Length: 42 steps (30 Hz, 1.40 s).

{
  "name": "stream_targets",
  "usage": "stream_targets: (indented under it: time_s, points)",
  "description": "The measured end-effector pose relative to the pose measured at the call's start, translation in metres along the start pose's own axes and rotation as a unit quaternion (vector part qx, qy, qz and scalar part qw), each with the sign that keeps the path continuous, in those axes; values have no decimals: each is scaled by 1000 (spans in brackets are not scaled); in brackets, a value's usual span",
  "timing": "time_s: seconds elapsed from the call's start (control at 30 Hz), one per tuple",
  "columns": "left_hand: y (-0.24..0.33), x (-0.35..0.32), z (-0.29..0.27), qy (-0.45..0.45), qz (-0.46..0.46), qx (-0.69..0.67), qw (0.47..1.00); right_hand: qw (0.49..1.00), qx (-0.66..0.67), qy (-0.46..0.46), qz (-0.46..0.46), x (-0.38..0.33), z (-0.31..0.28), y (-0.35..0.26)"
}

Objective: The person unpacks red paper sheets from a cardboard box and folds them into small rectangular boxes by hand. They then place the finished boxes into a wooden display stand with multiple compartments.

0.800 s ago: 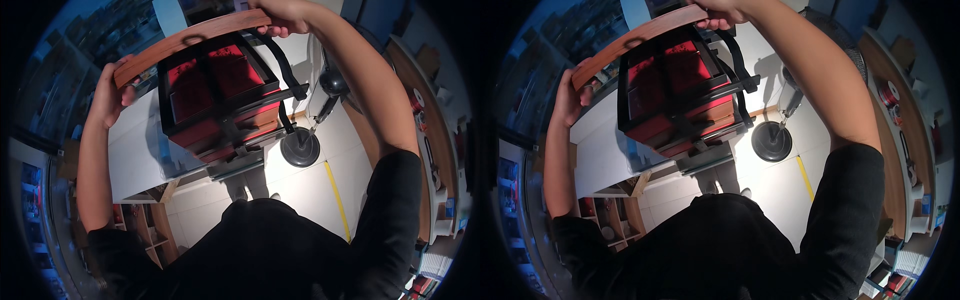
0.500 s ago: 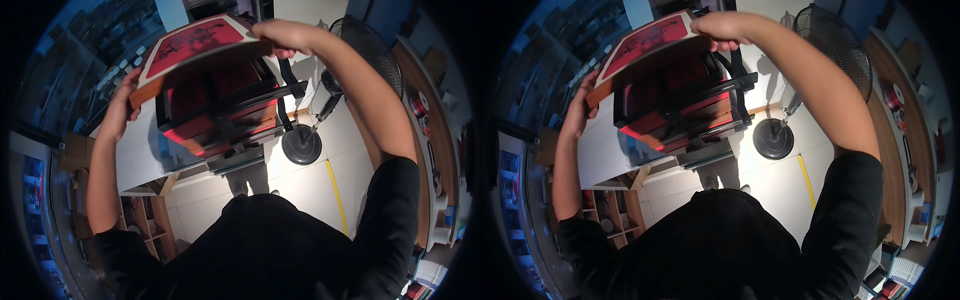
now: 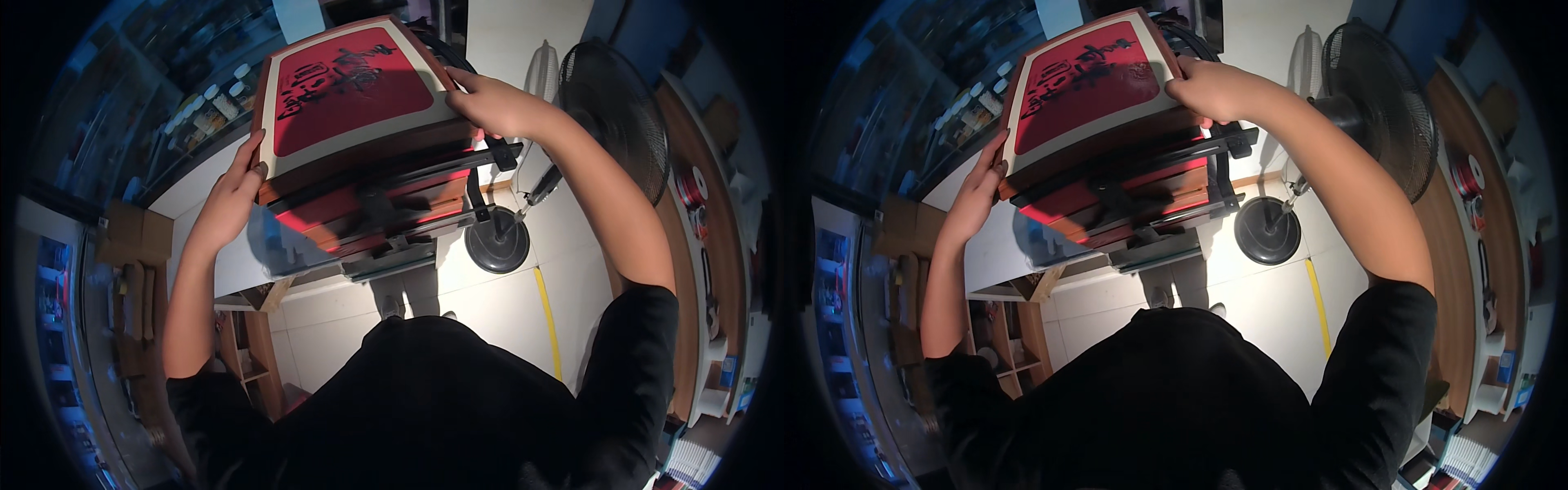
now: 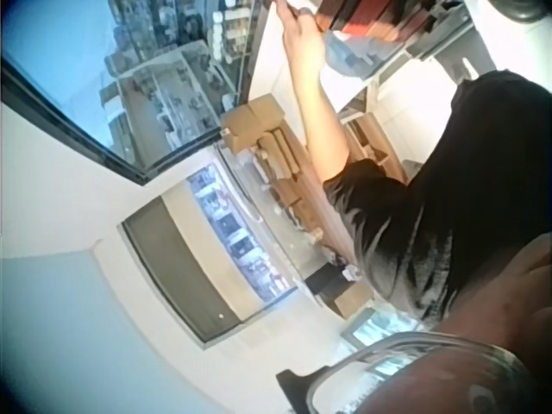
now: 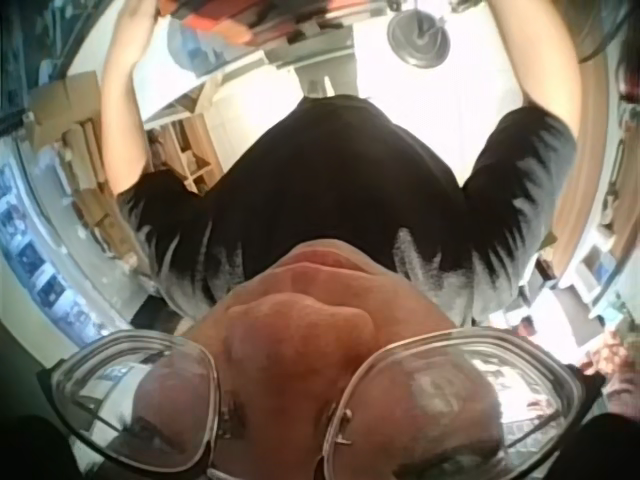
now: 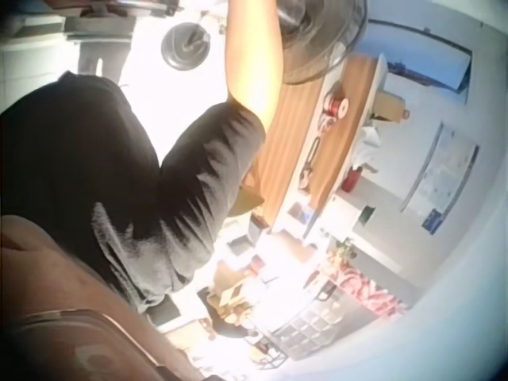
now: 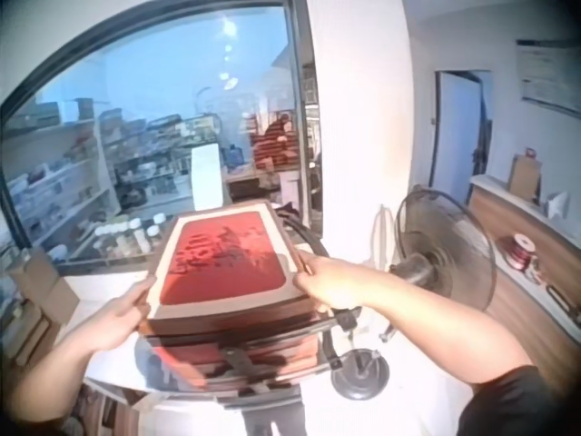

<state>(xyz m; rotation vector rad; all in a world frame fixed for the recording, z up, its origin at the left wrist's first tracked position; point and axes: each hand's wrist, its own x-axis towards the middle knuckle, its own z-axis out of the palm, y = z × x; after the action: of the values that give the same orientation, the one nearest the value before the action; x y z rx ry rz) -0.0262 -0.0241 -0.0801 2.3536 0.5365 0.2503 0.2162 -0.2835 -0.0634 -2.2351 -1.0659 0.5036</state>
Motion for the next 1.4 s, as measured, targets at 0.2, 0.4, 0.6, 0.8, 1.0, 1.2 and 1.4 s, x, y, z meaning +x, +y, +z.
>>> stream_targets:
  time_s: [0.2,0.4,0.6,0.8,1.0,1.2,1.4]
  points:
    - [0,-6,1,-41,-41,33,998,999,-52,-8,2,-2,2,-4]
    - [1,-8,14,-20,-35,82,996,993,-119,9,-20,10,7,18]
    - [5,-15,11,6,-13,180,984,974,-223,32,26,2,16,13]
    - [-31,89,-17,63,228,126,963,919,-246,209,-226,61,6,45]
    - [-51,229,-21,111,127,264,950,964,-229,66,-121,136,0,14]
    - [-52,235,1,69,108,264,956,971,-187,83,-121,125,16,28]
    - [-72,243,0,24,160,333,929,969,-188,97,-126,119,23,29]
